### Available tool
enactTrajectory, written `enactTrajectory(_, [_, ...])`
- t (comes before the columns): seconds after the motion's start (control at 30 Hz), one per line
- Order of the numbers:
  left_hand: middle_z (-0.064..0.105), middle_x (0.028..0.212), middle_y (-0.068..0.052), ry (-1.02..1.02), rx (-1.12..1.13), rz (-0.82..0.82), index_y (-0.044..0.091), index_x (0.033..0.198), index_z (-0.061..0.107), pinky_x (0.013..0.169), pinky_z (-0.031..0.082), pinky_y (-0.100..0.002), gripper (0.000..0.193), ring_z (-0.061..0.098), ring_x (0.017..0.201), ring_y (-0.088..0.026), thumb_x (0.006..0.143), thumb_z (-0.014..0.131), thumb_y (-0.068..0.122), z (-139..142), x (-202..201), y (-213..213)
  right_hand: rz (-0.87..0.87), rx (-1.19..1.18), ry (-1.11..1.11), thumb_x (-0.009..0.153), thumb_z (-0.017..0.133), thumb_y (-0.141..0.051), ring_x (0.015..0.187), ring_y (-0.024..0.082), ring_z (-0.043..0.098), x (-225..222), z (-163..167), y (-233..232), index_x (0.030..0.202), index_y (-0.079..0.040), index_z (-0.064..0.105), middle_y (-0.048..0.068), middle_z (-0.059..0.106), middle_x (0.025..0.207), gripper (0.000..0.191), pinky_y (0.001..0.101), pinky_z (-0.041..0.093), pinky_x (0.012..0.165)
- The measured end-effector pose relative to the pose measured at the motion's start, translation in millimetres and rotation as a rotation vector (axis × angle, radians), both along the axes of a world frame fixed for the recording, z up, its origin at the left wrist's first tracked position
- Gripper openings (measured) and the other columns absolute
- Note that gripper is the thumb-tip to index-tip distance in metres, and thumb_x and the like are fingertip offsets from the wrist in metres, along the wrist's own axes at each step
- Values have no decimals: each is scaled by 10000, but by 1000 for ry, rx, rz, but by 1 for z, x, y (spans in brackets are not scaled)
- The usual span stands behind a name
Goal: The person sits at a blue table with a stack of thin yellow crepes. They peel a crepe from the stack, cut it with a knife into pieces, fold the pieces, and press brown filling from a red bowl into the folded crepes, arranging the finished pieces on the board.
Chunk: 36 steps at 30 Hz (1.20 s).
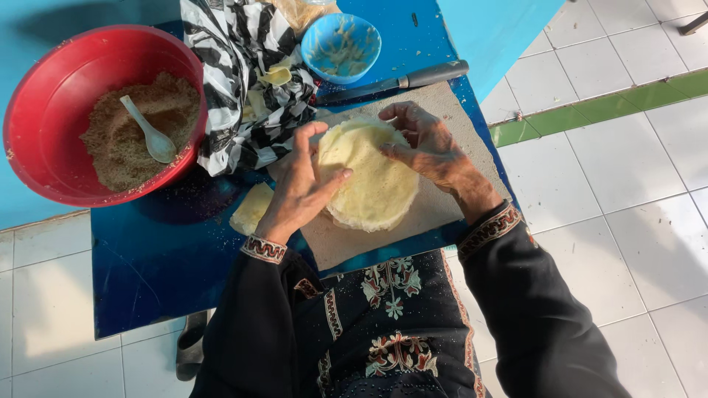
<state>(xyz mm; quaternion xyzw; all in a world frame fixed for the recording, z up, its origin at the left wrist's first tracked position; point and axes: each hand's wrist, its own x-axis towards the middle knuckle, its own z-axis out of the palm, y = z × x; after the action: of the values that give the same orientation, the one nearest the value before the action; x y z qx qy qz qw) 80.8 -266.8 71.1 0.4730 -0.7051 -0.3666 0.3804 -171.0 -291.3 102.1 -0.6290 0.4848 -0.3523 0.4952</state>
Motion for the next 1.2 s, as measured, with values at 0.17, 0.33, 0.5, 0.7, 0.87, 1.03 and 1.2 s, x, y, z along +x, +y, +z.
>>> enactTrajectory(0.17, [657,1255,-209,-1,-74,-66,105,1538,251,962,566,-424,843,707,1116,-270,909,808,176,6,2,-1,-9,-39,71,872,780,-113,1087,176,683,3,-6,-4,1359,-24,561,93,674,1197,542,324,590,947])
enactTrajectory(0.33, [622,1317,-181,67,-5,19,126,1551,230,958,600,-388,915,707,1093,-236,830,792,122,27,-4,2,71,22,-32,810,853,-261,1179,228,678,-4,-3,-3,1467,-64,410,165,658,1264,817,339,576,1028])
enactTrajectory(0.5, [465,1595,-170,228,-156,-161,105,1605,235,1076,603,-389,862,680,1236,-245,906,727,-6,49,-9,23,258,-103,169,720,906,-317,1189,216,660,-13,9,2,1435,-67,482,132,686,1297,868,369,525,1018])
enactTrajectory(0.7, [612,1352,-183,420,55,-126,123,1596,286,978,617,-322,828,676,1214,-227,923,764,58,49,-11,35,231,-85,71,809,854,-257,993,148,704,-14,28,25,1177,-45,715,74,773,1092,447,334,575,852])
enactTrajectory(0.87, [523,1391,-194,221,-208,297,85,1495,354,1011,501,-353,785,550,1273,-269,865,820,140,28,-34,63,149,-163,86,863,822,-201,872,101,716,-2,59,31,1131,-52,726,43,776,1014,322,293,606,745])
enactTrajectory(1.03, [568,1383,-106,1223,119,189,62,1470,471,1156,456,-414,475,550,1278,-235,1077,655,254,-4,-88,118,197,-635,438,879,809,-110,837,137,722,6,87,56,1168,-6,649,63,722,1078,347,311,567,660])
enactTrajectory(1.2, [554,1458,-95,1918,761,-43,95,1525,418,1092,483,-420,686,567,1302,-249,1032,400,572,-18,-79,121,223,-1134,812,715,764,-37,1032,246,658,42,58,122,1222,-36,685,87,679,1171,513,404,552,837])
